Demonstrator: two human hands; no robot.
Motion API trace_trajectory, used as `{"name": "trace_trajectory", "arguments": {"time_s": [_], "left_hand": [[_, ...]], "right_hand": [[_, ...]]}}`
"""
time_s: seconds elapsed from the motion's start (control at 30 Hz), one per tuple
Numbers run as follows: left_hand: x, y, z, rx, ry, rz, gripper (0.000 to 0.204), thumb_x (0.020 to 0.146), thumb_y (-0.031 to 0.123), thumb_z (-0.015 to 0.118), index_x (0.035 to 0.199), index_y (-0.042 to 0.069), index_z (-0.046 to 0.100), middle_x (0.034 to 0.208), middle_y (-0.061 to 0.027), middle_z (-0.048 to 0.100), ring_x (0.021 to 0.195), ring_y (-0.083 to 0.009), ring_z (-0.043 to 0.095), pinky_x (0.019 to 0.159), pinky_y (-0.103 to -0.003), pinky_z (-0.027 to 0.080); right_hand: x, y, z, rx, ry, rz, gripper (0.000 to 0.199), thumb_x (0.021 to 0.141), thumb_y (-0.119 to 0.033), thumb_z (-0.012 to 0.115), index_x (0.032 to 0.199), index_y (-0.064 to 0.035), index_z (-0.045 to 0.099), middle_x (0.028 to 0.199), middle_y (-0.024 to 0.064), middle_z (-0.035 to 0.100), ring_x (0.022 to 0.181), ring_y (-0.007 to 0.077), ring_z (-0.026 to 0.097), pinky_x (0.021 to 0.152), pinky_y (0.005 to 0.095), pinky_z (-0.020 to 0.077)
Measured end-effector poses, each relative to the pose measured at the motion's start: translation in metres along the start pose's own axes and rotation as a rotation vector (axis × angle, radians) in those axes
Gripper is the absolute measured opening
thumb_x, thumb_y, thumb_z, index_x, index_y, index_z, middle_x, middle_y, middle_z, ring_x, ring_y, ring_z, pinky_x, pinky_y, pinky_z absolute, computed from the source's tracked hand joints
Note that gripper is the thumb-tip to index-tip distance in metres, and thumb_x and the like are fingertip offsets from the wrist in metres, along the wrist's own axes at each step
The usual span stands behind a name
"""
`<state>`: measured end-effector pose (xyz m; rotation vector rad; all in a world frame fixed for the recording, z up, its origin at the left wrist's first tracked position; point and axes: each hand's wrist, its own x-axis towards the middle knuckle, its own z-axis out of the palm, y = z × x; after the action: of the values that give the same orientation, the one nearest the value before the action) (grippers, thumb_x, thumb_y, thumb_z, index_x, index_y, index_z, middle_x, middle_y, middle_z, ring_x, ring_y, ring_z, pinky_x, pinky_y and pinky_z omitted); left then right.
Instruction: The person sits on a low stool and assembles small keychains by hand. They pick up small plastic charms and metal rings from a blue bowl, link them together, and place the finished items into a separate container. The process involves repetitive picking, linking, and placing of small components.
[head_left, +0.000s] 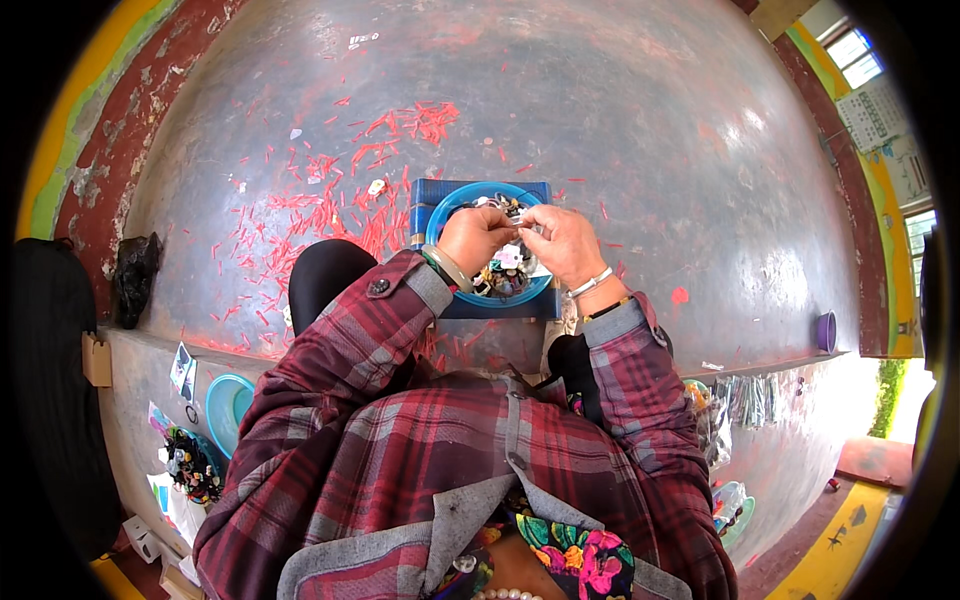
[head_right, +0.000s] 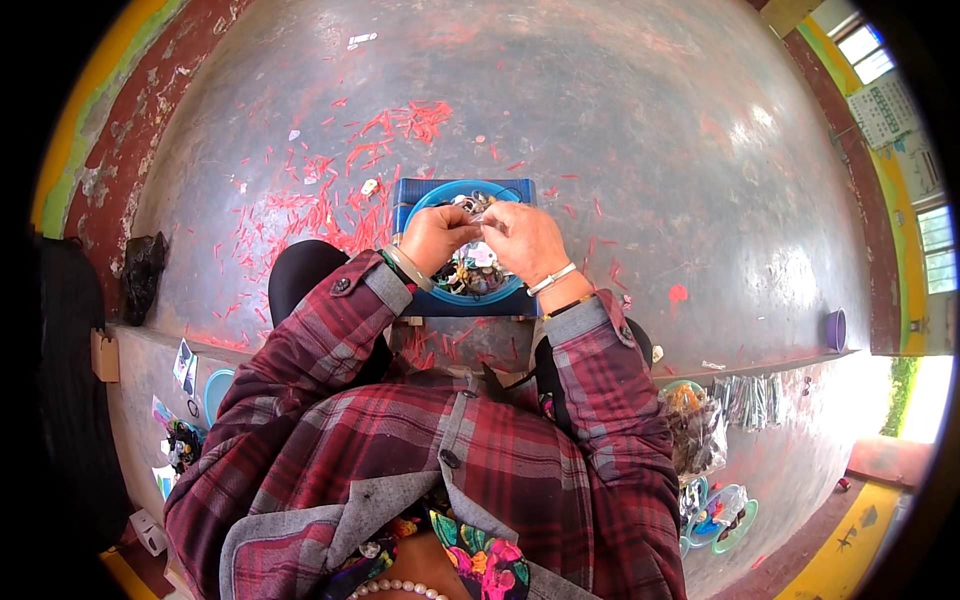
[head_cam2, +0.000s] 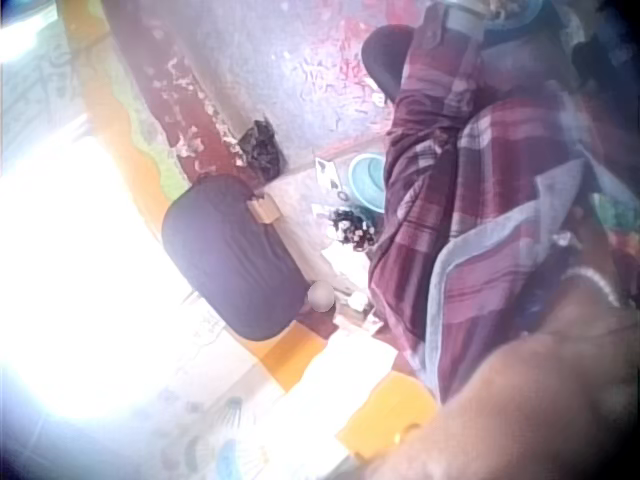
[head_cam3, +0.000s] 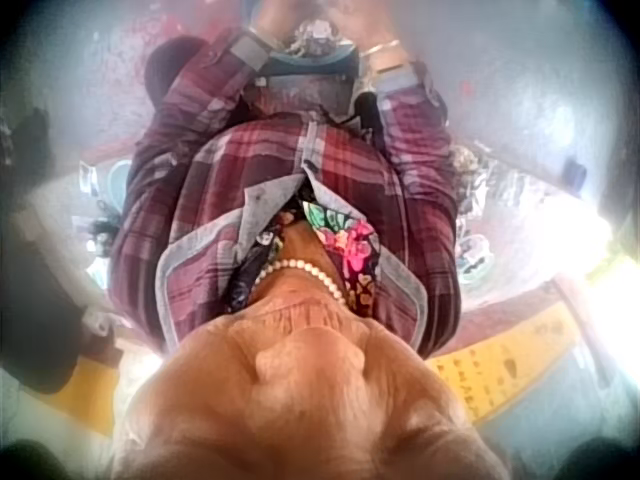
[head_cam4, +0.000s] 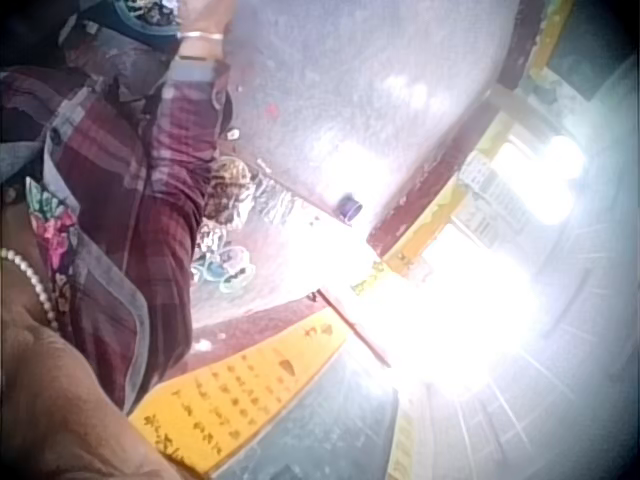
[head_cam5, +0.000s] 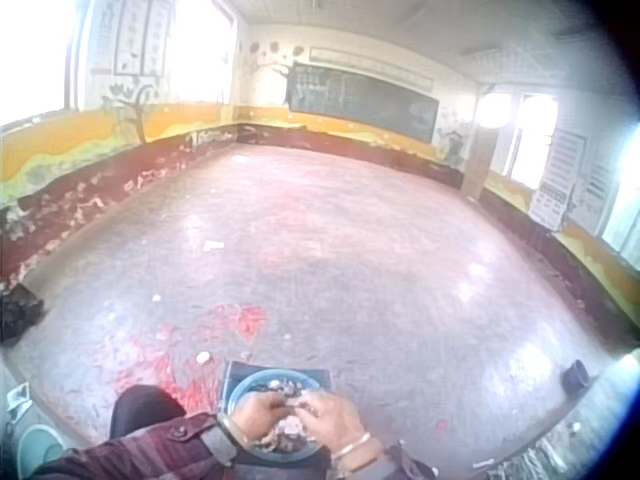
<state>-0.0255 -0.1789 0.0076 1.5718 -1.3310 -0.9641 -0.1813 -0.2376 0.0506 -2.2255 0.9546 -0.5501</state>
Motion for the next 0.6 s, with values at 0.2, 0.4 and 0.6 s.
{"name": "trace_trajectory", "arguments": {"time_s": [0.2,0.4,0.6], "left_hand": [[0.002,-0.004,0.003,-0.074,-0.039,0.031,0.019,0.076,0.015,0.067,0.085,-0.002,0.063,0.071,-0.0059,0.061,0.064,-0.0113,0.053,0.058,-0.028,0.044],[0.007,-0.010,-0.001,-0.219,-0.090,-0.127,0.019,0.077,0.014,0.066,0.088,-0.001,0.062,0.072,-0.0019,0.062,0.060,-0.0060,0.052,0.049,-0.021,0.040],[0.002,0.011,-0.010,-0.426,-0.106,-0.308,0.014,0.076,0.010,0.064,0.087,0.002,0.062,0.074,-0.0023,0.063,0.056,-0.0052,0.052,0.045,-0.019,0.039]], "right_hand": [[0.002,0.023,0.008,0.216,0.066,-0.018,0.013,0.074,-0.010,0.064,0.084,-0.0019,0.063,0.071,0.0053,0.061,0.056,0.0097,0.053,0.050,0.0256,0.0421],[0.005,0.026,0.001,0.518,0.058,0.324,0.011,0.077,-0.010,0.063,0.080,0.0004,0.064,0.067,0.0021,0.061,0.050,0.0065,0.053,0.043,0.0215,0.0397],[0.004,0.020,-0.007,0.684,-0.039,0.403,0.015,0.076,-0.011,0.064,0.083,0.0016,0.064,0.065,0.0029,0.060,0.042,0.0065,0.049,0.035,0.0201,0.0345]]}}
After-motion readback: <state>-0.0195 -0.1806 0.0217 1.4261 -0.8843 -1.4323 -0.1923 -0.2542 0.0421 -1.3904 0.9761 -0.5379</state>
